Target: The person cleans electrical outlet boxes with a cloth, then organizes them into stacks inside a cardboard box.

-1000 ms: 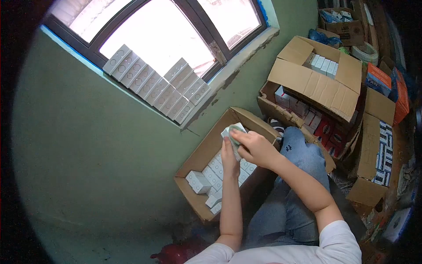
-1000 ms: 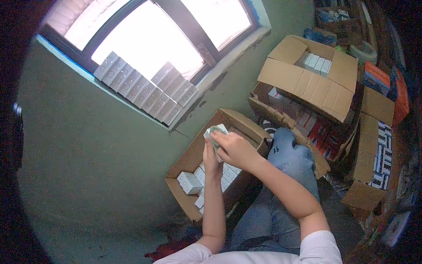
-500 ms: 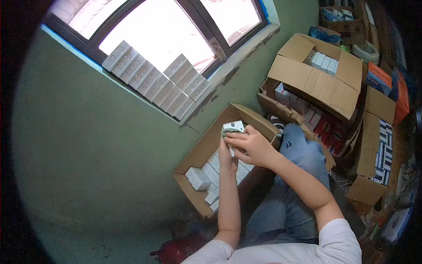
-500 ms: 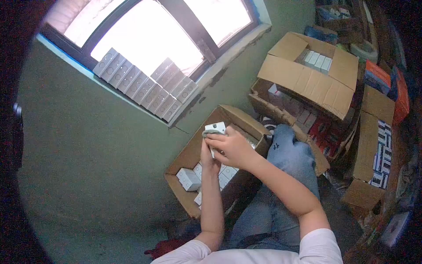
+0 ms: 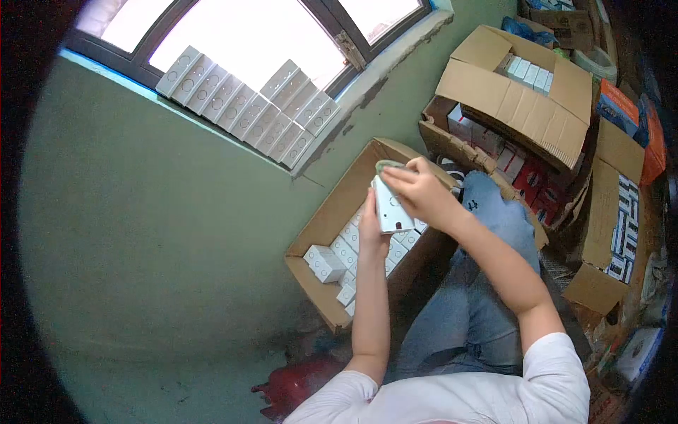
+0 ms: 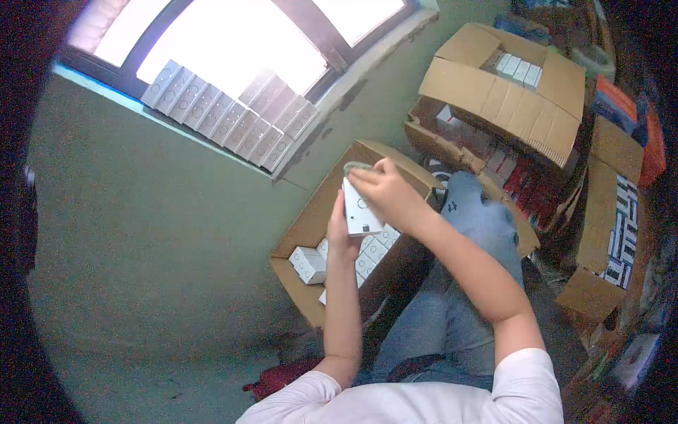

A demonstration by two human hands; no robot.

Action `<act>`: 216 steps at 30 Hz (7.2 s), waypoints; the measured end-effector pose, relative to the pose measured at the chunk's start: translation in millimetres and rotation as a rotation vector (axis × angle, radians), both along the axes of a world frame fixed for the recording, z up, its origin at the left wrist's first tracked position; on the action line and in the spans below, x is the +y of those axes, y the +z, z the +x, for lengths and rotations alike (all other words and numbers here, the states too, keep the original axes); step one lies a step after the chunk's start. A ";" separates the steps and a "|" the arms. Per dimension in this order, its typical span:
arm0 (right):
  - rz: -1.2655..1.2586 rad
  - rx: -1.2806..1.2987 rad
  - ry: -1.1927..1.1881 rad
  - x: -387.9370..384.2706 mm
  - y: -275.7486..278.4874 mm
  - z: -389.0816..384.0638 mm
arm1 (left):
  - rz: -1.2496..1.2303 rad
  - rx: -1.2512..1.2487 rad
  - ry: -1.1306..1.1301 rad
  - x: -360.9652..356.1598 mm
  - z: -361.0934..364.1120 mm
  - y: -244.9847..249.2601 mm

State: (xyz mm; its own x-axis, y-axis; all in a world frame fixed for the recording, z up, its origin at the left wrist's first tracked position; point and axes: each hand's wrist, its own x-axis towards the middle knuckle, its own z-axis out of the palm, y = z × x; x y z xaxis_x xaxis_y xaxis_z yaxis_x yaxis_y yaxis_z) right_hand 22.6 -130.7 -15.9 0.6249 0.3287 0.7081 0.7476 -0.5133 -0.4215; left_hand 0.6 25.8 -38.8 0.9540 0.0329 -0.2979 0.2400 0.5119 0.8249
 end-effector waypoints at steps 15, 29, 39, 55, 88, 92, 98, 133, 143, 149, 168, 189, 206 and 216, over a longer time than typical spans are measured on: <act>0.138 0.135 0.267 14.0 -18.8 -5.1 | -0.092 -0.019 0.065 13.1 -3.9 -0.4; 0.093 0.170 0.450 19.1 -3.9 -30.8 | -0.061 -0.075 0.140 26.9 7.2 4.1; 0.124 0.102 0.296 14.8 -6.8 -19.4 | -0.047 -0.126 0.217 12.2 -6.4 18.0; 0.161 0.133 0.337 15.1 -5.7 -23.8 | -0.035 -0.196 0.436 16.8 -6.7 37.9; 0.238 0.198 0.149 21.4 -11.4 -14.9 | 0.079 -0.096 0.215 4.1 -20.4 17.0; 0.332 0.233 0.075 12.8 -3.7 -17.6 | 0.159 -0.178 0.148 2.4 -20.9 26.9; 0.315 0.134 0.153 21.6 -2.4 -23.8 | 0.279 -0.207 0.203 -1.4 -2.7 27.2; 0.292 0.135 0.376 16.8 -5.4 -17.7 | 0.384 -0.212 0.235 12.9 1.7 33.2; 0.192 0.163 0.459 15.6 -4.6 -20.7 | 0.141 -0.135 0.145 19.6 -6.5 -4.8; 0.263 0.104 0.188 13.7 -5.5 -7.2 | 0.095 -0.088 0.149 -5.9 -15.1 4.6; 0.197 0.052 0.193 13.2 -3.6 -18.4 | 0.376 -0.132 0.115 15.3 -16.5 19.6; 0.110 0.164 0.419 12.5 -2.0 -21.9 | 0.681 -0.263 0.178 23.6 -3.5 24.3; 0.237 0.139 0.302 7.4 -5.3 -13.3 | 0.968 -0.389 0.133 6.9 -10.2 16.0; 0.378 0.617 0.255 -9.1 -1.2 -0.3 | 1.365 -0.591 -0.056 9.1 -32.0 16.9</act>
